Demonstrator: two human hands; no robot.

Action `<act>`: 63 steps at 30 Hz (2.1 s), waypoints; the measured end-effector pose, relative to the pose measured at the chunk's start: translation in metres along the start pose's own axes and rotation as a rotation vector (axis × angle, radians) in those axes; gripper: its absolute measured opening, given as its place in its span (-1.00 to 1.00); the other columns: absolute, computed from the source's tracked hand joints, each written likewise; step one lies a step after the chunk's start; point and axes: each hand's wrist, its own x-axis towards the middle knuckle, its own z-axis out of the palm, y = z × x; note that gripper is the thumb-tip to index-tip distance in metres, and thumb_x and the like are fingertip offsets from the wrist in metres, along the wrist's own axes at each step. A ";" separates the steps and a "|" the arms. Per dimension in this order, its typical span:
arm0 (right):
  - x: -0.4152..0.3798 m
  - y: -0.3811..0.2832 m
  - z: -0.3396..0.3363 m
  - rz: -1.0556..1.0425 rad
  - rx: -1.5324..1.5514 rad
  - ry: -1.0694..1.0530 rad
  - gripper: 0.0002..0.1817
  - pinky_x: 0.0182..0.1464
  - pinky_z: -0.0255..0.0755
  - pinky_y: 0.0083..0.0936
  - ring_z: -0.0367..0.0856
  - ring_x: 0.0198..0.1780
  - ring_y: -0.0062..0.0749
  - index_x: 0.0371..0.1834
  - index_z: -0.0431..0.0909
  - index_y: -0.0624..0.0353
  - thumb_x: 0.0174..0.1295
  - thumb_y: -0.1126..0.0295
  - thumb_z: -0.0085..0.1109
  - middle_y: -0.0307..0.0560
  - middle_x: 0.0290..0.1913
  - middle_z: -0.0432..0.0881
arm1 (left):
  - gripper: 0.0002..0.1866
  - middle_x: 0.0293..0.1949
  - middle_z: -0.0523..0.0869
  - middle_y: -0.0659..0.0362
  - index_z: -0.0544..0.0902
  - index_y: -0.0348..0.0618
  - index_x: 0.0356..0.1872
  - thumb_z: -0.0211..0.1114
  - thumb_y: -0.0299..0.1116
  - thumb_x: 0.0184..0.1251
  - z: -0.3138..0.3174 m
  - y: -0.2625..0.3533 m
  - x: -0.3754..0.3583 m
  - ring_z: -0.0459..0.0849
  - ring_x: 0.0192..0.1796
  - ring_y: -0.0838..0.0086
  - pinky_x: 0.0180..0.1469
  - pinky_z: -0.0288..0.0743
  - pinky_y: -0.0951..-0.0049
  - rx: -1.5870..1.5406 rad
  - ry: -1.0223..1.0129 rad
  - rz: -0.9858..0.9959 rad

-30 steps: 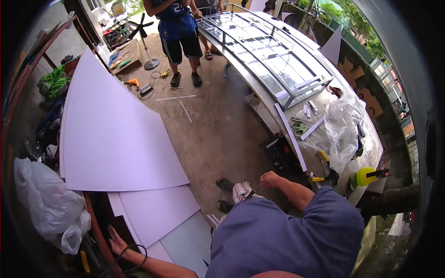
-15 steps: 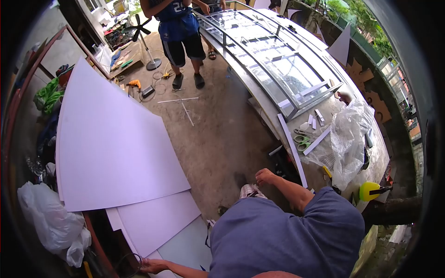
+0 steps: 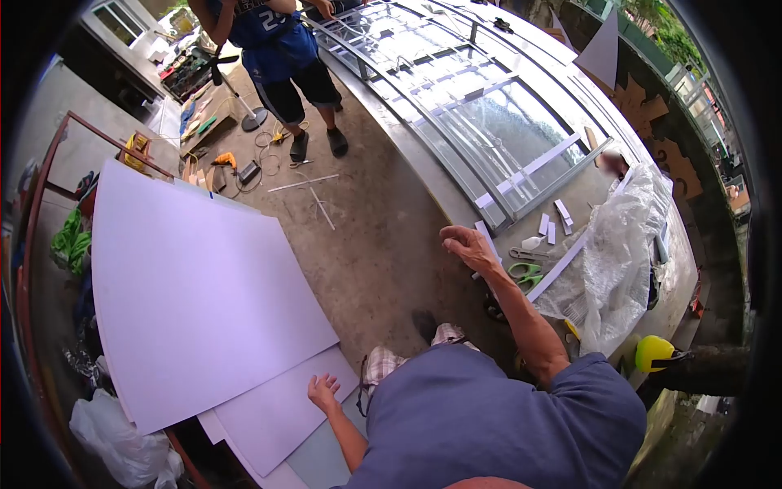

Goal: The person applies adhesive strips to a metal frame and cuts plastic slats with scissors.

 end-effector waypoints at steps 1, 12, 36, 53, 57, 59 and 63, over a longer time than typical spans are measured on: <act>0.006 -0.010 -0.009 -0.056 0.028 0.059 -0.68 -0.05 0.57 -0.50 0.70 -0.12 -0.52 0.12 0.67 0.25 0.34 0.39 0.24 -0.10 -0.13 0.74 | -0.39 0.02 0.71 -0.20 0.28 -0.47 0.44 0.17 -0.45 0.42 0.016 0.011 0.004 0.77 -0.17 0.18 -0.31 0.68 0.32 0.019 -0.060 0.007; 0.056 -0.023 -0.091 -0.199 -0.236 0.735 -0.71 -0.02 0.60 -0.49 0.73 -0.07 -0.42 0.10 0.67 0.21 0.32 0.51 0.25 -0.06 -0.03 0.74 | -0.47 -0.02 0.75 -0.09 0.40 -0.44 0.37 0.20 -0.34 0.49 0.178 0.116 0.071 0.77 -0.21 0.29 -0.27 0.66 0.37 0.140 -0.446 0.044; 0.087 -0.022 -0.082 0.260 -0.191 0.993 -0.69 -0.17 0.59 -0.57 0.69 -0.16 -0.52 0.14 0.63 0.23 0.33 0.50 0.22 -0.12 -0.05 0.71 | -0.57 -0.26 0.81 0.16 0.59 -0.35 0.25 0.31 -0.32 0.47 0.578 0.374 0.058 0.67 -0.38 0.64 -0.41 0.48 0.64 0.405 -1.199 0.415; 0.087 -0.027 -0.087 0.144 -0.285 0.954 -0.66 -0.08 0.61 -0.43 0.69 -0.07 -0.29 0.14 0.60 0.25 0.28 0.59 0.17 0.02 -0.01 0.67 | -0.73 -0.66 0.53 0.34 0.76 -0.22 0.06 0.40 -0.39 0.39 0.700 0.401 -0.050 0.40 -0.59 0.75 -0.53 0.29 0.59 0.533 -1.291 1.157; 0.089 -0.030 -0.087 0.171 -0.287 0.973 -0.65 -0.06 0.60 -0.43 0.68 -0.06 -0.31 0.15 0.60 0.24 0.29 0.59 0.16 0.00 0.00 0.67 | -0.75 -0.66 0.50 0.29 0.76 -0.18 0.01 0.43 -0.40 0.35 0.721 0.398 -0.063 0.34 -0.60 0.70 -0.54 0.27 0.54 0.545 -1.339 1.251; 0.089 -0.030 -0.086 0.197 -0.283 0.983 -0.66 -0.03 0.61 -0.44 0.68 -0.03 -0.32 0.16 0.60 0.24 0.31 0.58 0.16 -0.02 0.01 0.67 | -0.76 -0.66 0.48 0.26 0.77 -0.16 0.00 0.44 -0.41 0.33 0.732 0.394 -0.061 0.34 -0.61 0.67 -0.54 0.27 0.52 0.532 -1.357 1.345; 0.093 -0.031 -0.085 0.208 -0.299 1.040 -0.66 -0.09 0.58 -0.40 0.67 -0.15 -0.32 0.15 0.61 0.23 0.29 0.57 0.17 0.00 -0.03 0.68 | -0.75 -0.59 0.58 0.14 0.77 -0.14 -0.02 0.44 -0.40 0.29 0.752 0.396 -0.054 0.46 -0.60 0.49 -0.50 0.36 0.44 0.569 -1.362 1.472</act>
